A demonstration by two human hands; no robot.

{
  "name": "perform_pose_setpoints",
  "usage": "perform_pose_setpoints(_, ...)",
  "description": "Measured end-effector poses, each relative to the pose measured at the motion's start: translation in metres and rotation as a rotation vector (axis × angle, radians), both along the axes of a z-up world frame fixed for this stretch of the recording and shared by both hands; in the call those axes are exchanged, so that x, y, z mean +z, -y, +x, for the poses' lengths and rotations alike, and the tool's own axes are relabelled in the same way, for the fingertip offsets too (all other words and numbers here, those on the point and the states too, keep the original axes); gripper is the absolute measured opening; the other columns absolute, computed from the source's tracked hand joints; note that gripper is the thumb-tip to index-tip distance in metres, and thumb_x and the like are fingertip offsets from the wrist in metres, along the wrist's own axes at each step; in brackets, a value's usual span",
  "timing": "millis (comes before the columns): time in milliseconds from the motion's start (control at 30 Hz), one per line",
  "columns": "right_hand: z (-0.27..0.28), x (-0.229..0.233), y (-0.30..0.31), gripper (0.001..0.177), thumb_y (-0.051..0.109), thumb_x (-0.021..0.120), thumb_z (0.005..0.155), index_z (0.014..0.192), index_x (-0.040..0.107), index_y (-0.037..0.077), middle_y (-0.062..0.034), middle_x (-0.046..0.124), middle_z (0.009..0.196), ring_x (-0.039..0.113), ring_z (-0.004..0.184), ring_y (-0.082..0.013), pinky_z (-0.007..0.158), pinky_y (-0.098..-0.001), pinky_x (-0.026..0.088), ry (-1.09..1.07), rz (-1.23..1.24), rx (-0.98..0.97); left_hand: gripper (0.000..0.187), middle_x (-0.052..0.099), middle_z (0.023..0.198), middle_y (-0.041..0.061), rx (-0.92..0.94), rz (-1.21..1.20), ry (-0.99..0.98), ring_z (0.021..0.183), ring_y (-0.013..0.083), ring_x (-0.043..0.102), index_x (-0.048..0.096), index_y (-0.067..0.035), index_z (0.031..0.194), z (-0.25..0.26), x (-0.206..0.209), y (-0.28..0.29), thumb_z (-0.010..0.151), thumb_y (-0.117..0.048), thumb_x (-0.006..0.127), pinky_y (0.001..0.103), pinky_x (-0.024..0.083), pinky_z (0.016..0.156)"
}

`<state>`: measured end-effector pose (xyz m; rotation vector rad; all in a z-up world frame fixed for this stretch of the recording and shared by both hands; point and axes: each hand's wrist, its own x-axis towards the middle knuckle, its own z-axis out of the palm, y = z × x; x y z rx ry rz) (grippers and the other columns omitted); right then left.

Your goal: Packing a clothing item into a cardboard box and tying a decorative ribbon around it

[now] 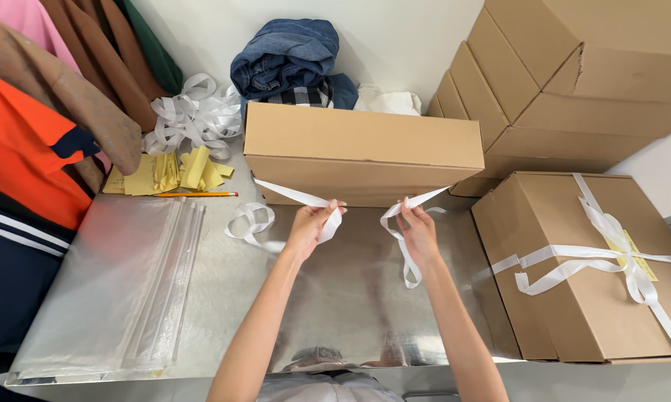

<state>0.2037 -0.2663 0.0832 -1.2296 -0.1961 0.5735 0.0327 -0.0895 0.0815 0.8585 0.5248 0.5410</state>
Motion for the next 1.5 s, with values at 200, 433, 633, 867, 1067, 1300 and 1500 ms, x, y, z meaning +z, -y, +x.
perform_pose_setpoints(200,-0.012,0.016,-0.004,0.038,0.029,0.075,0.096,0.123,0.068,0.003,0.0013,0.046,0.135,0.047,0.119,-0.0110,0.110,-0.0369,0.033,0.001,-0.047,-0.025,0.023,0.070,0.087,0.001,-0.026,0.116,0.043,0.083,0.0084,0.070,0.073,-0.010,0.114,0.027,-0.014,0.016,0.092,-0.015,0.078,0.022,0.060,0.079)
perform_pose_setpoints(433,-0.014,0.030,-0.003,0.042,0.028,0.075,0.096,0.126,0.067,0.001,-0.0021,0.046,0.131,0.046,0.118,-0.0126,0.109,-0.0378,0.034,-0.011,-0.055,-0.015,0.017,0.056,0.082,-0.005,-0.009,-0.079,0.172,0.078,0.0045,0.066,0.065,-0.012,0.114,0.032,-0.024,0.027,0.097,-0.011,0.069,0.016,0.059,0.075)
perform_pose_setpoints(633,-0.006,0.024,-0.001,0.045,0.029,0.075,0.096,0.129,0.063,0.001,-0.0032,0.057,0.118,0.053,0.111,-0.0151,0.101,-0.0357,0.038,-0.065,-0.082,0.043,0.011,0.059,0.078,-0.002,-0.017,-0.200,0.252,0.074,0.0076,0.066,0.067,-0.012,0.102,0.046,-0.025,0.029,0.096,-0.018,0.074,0.021,0.060,0.072)
perform_pose_setpoints(867,0.007,0.019,0.004,0.029,0.028,0.067,0.100,0.118,0.060,0.006,-0.0018,0.066,0.100,0.070,0.104,-0.0161,0.104,-0.0366,0.048,-0.018,-0.008,0.182,0.018,0.071,0.080,0.003,0.026,-0.128,0.115,0.070,0.0068,0.067,0.068,-0.009,0.097,0.059,-0.028,0.036,0.093,-0.023,0.077,0.019,0.061,0.072)
perform_pose_setpoints(1067,-0.007,0.034,-0.011,0.027,0.031,0.069,0.099,0.110,0.068,0.007,0.0006,0.068,0.093,0.070,0.090,-0.0100,0.097,-0.0342,0.053,0.086,-0.102,0.313,0.019,0.071,0.080,0.004,0.055,-0.039,0.059,0.071,0.0075,0.067,0.070,-0.010,0.094,0.057,-0.024,0.038,0.092,-0.026,0.080,0.020,0.059,0.074)
perform_pose_setpoints(1300,-0.016,0.084,-0.003,0.031,0.041,0.069,0.095,0.098,0.071,0.011,0.0038,0.071,0.093,0.071,0.090,-0.0094,0.094,-0.0354,0.055,0.070,-0.236,0.557,0.025,0.070,0.085,-0.003,0.037,0.022,-0.049,0.082,0.0059,0.064,0.071,-0.019,0.093,0.063,-0.040,0.029,0.087,-0.039,0.084,0.019,0.054,0.074)
perform_pose_setpoints(1500,-0.022,0.100,-0.003,0.022,0.038,0.068,0.095,0.098,0.065,0.016,0.0063,0.068,0.088,0.073,0.086,-0.0100,0.090,-0.0343,0.056,-0.054,-0.196,0.642,0.027,0.064,0.087,-0.007,0.073,-0.030,-0.049,0.089,0.0062,0.059,0.072,-0.019,0.094,0.056,-0.016,0.038,0.084,-0.040,0.086,0.022,0.048,0.081)
